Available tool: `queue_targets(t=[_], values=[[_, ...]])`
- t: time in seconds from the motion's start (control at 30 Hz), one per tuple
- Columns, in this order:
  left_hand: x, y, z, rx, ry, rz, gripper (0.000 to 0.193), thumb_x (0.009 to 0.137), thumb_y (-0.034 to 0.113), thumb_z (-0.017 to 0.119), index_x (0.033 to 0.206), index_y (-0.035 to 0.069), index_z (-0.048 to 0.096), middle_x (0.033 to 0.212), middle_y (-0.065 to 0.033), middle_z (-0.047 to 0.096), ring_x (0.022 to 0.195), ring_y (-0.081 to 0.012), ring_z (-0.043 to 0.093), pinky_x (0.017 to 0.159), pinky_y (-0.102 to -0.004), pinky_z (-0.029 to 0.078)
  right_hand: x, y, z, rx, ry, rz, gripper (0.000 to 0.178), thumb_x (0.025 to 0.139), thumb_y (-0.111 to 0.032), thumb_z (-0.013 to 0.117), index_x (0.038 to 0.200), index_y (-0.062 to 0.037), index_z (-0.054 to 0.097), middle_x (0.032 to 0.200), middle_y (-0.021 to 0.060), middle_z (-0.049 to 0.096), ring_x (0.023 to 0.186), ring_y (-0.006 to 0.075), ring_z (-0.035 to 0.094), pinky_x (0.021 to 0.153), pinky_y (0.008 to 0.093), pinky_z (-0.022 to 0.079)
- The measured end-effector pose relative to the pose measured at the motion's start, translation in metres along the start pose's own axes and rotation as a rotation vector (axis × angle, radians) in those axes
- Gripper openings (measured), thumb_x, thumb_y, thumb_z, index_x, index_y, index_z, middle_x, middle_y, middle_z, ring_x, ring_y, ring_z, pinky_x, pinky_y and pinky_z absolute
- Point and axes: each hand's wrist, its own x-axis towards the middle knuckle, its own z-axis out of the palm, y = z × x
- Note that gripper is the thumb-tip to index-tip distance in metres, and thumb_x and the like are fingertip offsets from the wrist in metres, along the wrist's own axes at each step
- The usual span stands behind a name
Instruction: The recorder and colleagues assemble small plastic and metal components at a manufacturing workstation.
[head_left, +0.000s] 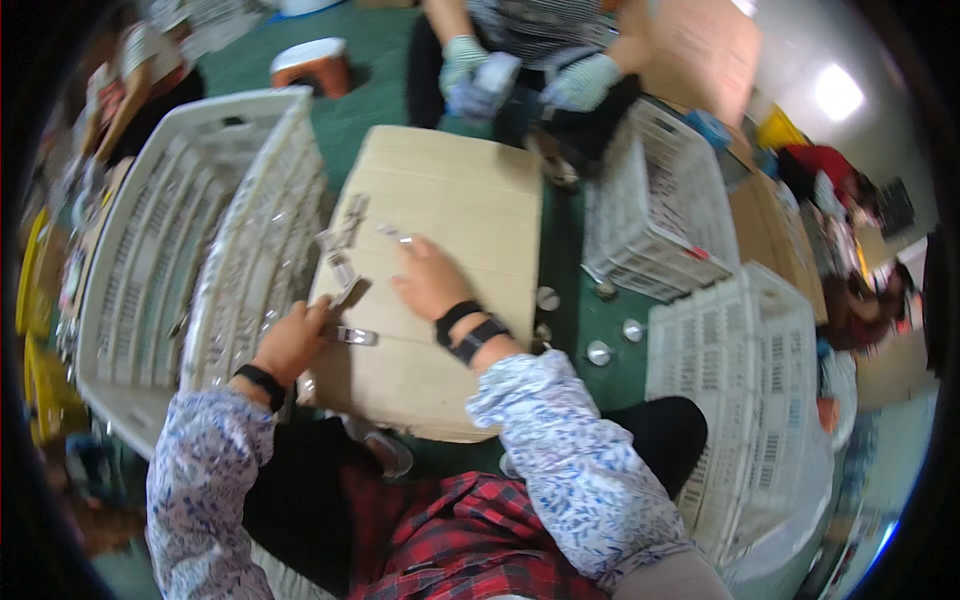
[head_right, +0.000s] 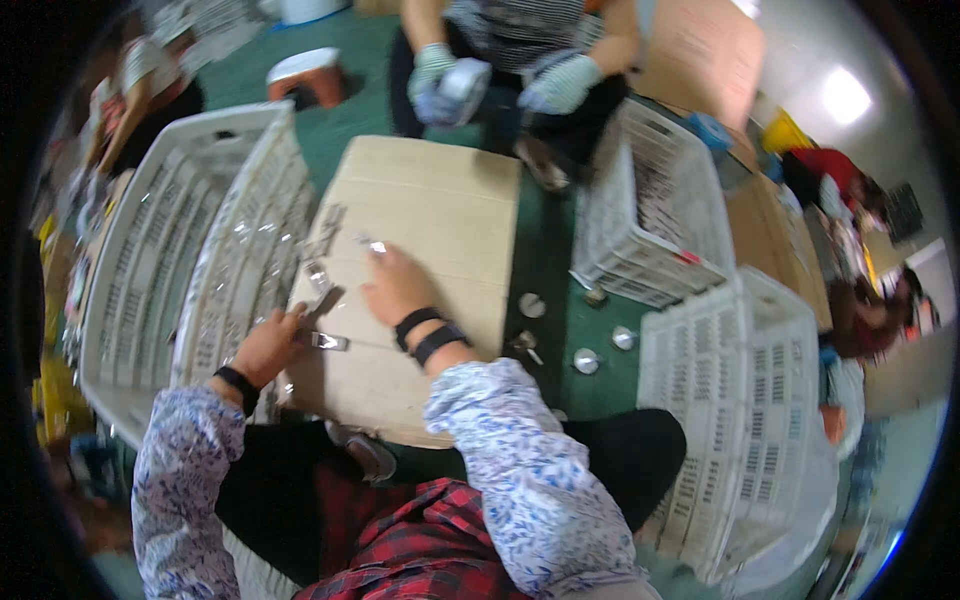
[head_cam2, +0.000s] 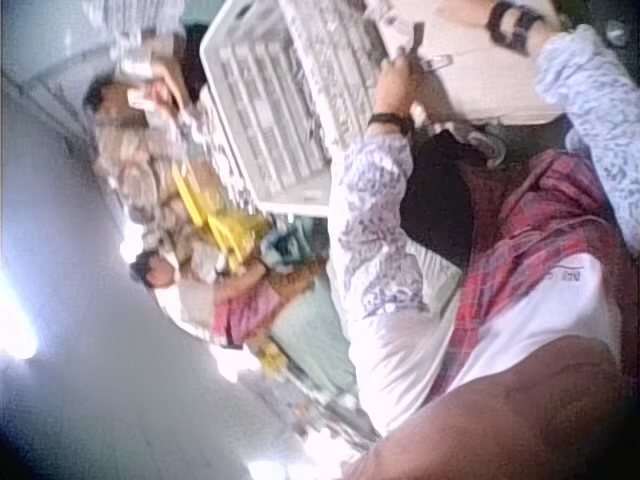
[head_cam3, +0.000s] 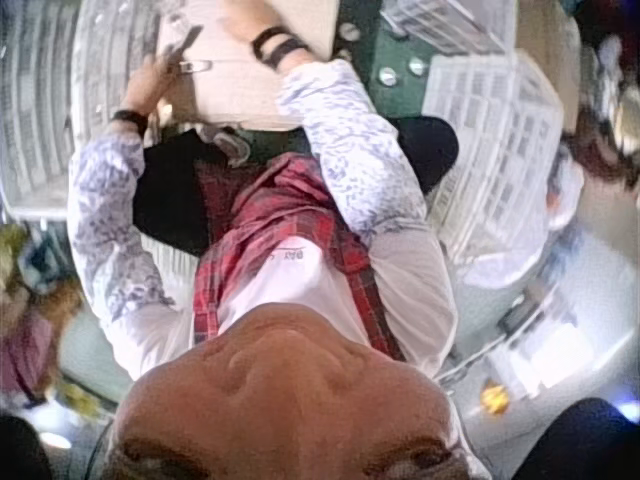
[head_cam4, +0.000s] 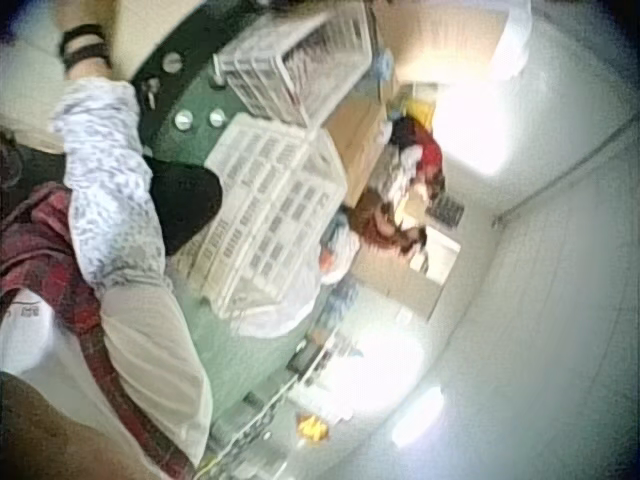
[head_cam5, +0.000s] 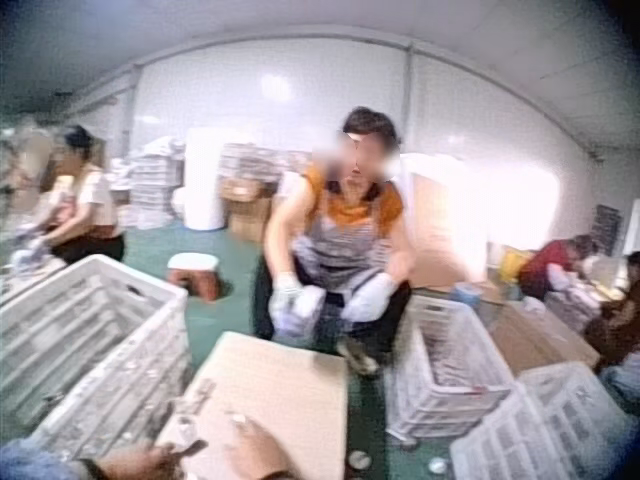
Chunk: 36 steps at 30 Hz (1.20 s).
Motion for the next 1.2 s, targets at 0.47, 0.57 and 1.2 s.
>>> queue_targets(t=[0.47, 0.57, 1.2], values=[[0.035, 0.017, -0.015, -0.266, 0.126, -0.048, 0.088, 0.072, 0.027, 0.081, 0.144, 0.005, 0.035, 0.113, -0.0253, 0.065, 0.106, -0.0434, 0.061, 0.091, -0.0496, 0.048, -0.069, 0.124, -0.142, 0.019, 0.051, -0.021, 0.045, 0.082, -0.017, 0.066, 0.125, -0.0037, 0.059, 0.133, 0.0183, 0.055, 0.125, 0.0371, 0.049, 0.108, 0.0449, 0.039], [0.033, 0.009, 0.007, -0.134, 0.202, -0.093, 0.097, 0.075, 0.045, 0.08, 0.147, 0.002, 0.029, 0.112, -0.0258, 0.062, 0.106, -0.0415, 0.06, 0.09, -0.0472, 0.049, -0.086, 0.205, -0.198, -0.293, 0.042, 0.114, 0.054, 0.078, -0.011, 0.068, 0.13, -0.0044, 0.055, 0.136, 0.0215, 0.052, 0.129, 0.0397, 0.046, 0.11, 0.0458, 0.036], [0.042, 0.01, 0.089, -0.135, 0.485, -0.453, 0.038, 0.095, 0.032, 0.053, 0.118, 0.002, 0.06, 0.112, -0.026, 0.064, 0.102, -0.0419, 0.062, 0.085, -0.05, 0.049, -0.129, 0.48, -0.26, -0.674, -0.015, 0.47, 0.051, 0.077, -0.025, 0.072, 0.122, -0.0029, 0.061, 0.122, 0.0204, 0.062, 0.116, 0.0395, 0.055, 0.101, 0.0466, 0.042]])
